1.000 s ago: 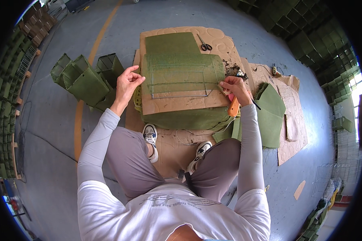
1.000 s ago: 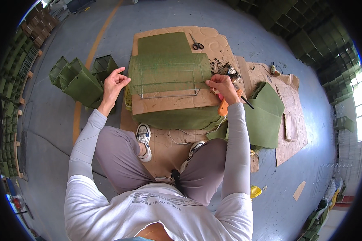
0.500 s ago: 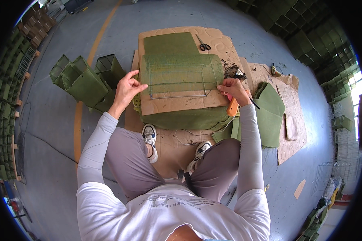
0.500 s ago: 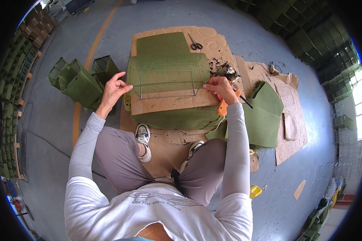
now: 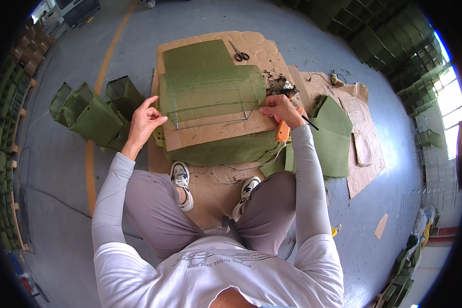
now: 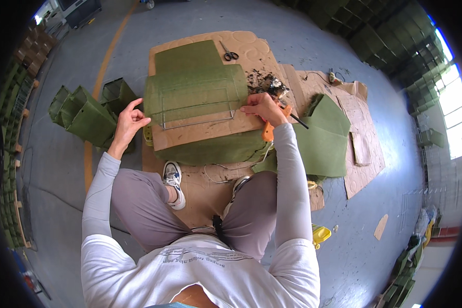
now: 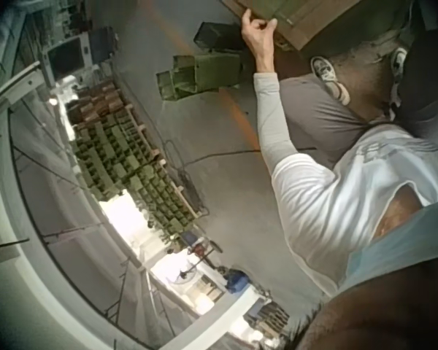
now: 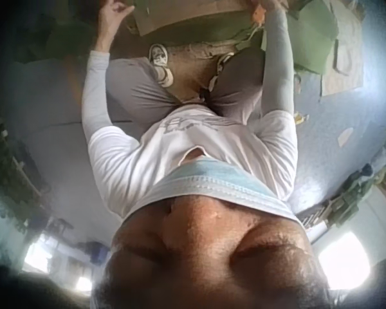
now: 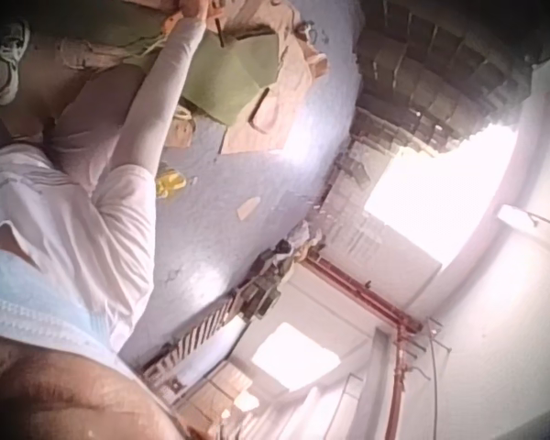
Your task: The person sits on the floor and assembles green fabric-covered boxes using a hot glue gun. They apply glue to the edges of the fabric and press them onto a wire frame, then place the finished unit aside and repeat the process with new materials.
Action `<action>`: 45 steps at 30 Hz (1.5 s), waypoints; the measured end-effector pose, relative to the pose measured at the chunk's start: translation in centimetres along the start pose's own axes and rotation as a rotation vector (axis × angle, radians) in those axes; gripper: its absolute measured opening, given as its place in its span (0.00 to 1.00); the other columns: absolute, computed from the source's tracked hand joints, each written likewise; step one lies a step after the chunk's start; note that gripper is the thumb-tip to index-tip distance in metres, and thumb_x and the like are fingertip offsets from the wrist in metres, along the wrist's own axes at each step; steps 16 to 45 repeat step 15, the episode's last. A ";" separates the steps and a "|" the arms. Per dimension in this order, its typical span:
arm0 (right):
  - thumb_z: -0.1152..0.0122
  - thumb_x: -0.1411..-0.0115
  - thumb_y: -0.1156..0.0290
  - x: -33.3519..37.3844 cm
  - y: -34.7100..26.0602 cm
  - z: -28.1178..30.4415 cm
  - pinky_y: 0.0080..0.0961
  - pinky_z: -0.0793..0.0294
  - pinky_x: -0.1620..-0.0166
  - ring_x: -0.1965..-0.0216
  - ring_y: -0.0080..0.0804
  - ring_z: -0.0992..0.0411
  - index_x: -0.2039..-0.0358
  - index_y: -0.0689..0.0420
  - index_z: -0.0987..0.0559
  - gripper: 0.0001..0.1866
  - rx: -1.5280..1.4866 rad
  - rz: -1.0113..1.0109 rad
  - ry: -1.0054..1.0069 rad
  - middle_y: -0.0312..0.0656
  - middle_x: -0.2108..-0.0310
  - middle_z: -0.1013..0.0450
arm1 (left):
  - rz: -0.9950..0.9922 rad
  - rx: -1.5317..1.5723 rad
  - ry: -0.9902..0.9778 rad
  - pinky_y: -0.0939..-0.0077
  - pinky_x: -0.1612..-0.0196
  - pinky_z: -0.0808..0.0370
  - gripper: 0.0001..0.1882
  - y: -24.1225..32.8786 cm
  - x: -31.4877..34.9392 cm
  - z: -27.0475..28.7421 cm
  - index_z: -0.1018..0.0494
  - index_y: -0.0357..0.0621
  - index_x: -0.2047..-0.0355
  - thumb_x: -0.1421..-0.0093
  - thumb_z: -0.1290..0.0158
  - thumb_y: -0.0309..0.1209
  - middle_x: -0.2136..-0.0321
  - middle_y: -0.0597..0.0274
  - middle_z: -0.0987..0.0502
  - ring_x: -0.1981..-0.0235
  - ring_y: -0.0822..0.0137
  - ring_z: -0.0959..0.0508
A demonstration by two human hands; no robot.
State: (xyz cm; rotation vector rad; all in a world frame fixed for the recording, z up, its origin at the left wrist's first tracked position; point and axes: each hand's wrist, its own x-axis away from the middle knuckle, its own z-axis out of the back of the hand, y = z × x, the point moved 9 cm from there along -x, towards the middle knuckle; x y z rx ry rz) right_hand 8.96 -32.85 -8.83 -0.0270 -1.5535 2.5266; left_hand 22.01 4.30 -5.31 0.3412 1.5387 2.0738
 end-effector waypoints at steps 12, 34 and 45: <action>0.32 0.51 0.69 1.1 -1.8 -0.5 0.14 0.44 0.80 0.84 0.11 0.39 0.84 0.59 0.24 0.11 -0.021 -0.049 -0.023 0.30 0.86 0.29 | -0.001 0.009 -0.002 0.86 0.70 0.31 0.34 0.0 -0.2 0.0 0.41 0.32 0.44 0.51 0.41 0.20 0.79 0.67 0.28 0.76 0.80 0.29; 0.33 0.51 0.69 1.3 -2.0 -0.6 0.14 0.44 0.80 0.83 0.11 0.38 0.83 0.59 0.23 0.10 -0.033 -0.086 -0.035 0.30 0.86 0.28 | 0.001 0.016 -0.004 0.86 0.70 0.31 0.34 0.0 -0.1 0.0 0.41 0.32 0.44 0.51 0.41 0.20 0.78 0.67 0.28 0.76 0.80 0.29; 0.33 0.51 0.69 1.3 -2.0 -0.6 0.14 0.44 0.80 0.83 0.11 0.38 0.83 0.59 0.23 0.10 -0.033 -0.086 -0.035 0.30 0.86 0.28 | 0.001 0.016 -0.004 0.86 0.70 0.31 0.34 0.0 -0.1 0.0 0.41 0.32 0.44 0.51 0.41 0.20 0.78 0.67 0.28 0.76 0.80 0.29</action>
